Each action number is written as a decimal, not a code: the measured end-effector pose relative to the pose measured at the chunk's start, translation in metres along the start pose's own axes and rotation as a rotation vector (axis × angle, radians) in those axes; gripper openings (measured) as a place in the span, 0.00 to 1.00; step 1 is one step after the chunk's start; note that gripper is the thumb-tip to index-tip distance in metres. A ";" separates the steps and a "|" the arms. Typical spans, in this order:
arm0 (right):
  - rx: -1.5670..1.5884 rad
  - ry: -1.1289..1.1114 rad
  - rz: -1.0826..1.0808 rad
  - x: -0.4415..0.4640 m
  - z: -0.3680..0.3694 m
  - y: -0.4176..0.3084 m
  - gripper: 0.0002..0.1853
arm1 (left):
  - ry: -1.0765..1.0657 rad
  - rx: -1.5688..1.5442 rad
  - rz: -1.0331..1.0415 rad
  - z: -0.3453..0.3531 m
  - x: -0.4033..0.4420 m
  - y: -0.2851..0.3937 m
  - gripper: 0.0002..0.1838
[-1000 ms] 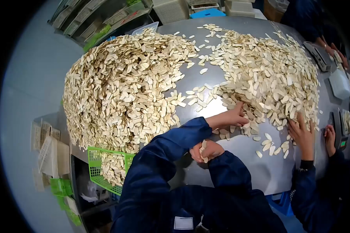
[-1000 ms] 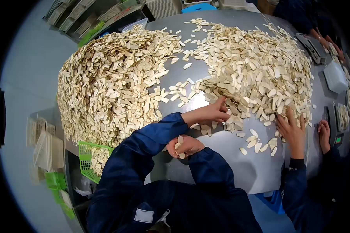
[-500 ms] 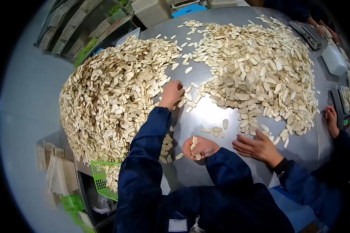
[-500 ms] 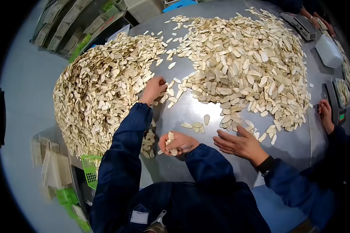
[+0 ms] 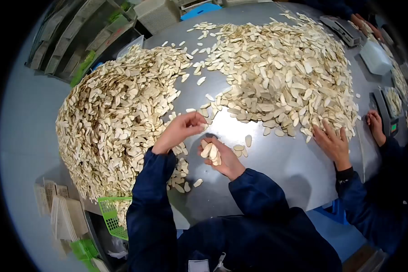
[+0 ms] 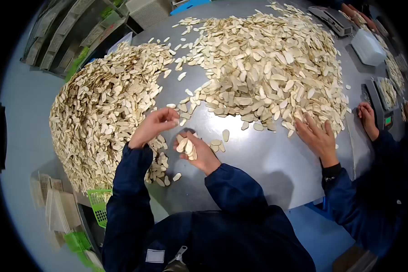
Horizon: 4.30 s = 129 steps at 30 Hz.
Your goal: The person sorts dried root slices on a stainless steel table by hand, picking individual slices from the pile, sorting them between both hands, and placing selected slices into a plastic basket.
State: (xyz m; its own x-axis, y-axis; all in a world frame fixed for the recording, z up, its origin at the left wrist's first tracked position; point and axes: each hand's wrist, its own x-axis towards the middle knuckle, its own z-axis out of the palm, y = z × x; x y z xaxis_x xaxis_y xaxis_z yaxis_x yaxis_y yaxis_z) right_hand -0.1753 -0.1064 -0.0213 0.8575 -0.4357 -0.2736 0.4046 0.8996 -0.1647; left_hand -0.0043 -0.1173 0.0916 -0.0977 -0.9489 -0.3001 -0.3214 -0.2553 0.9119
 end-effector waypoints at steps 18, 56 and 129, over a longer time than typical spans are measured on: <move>-0.230 -0.375 0.291 -0.010 -0.004 -0.002 0.12 | 0.064 0.657 0.415 0.051 0.109 -0.031 0.08; -0.269 -0.269 0.307 -0.009 0.004 -0.001 0.12 | 0.215 -0.241 -0.161 0.032 0.052 -0.015 0.06; -0.350 -0.745 0.452 -0.023 -0.015 0.038 0.15 | 0.076 0.276 0.307 0.052 0.066 -0.034 0.36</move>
State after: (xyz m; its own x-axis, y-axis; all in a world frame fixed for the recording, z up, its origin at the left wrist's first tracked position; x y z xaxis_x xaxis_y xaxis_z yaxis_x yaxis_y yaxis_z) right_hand -0.1846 -0.0628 -0.0352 0.9413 0.1939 0.2763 -0.0318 0.8658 -0.4994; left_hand -0.0490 -0.1616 0.0259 -0.1616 -0.9868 0.0050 -0.5299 0.0910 0.8432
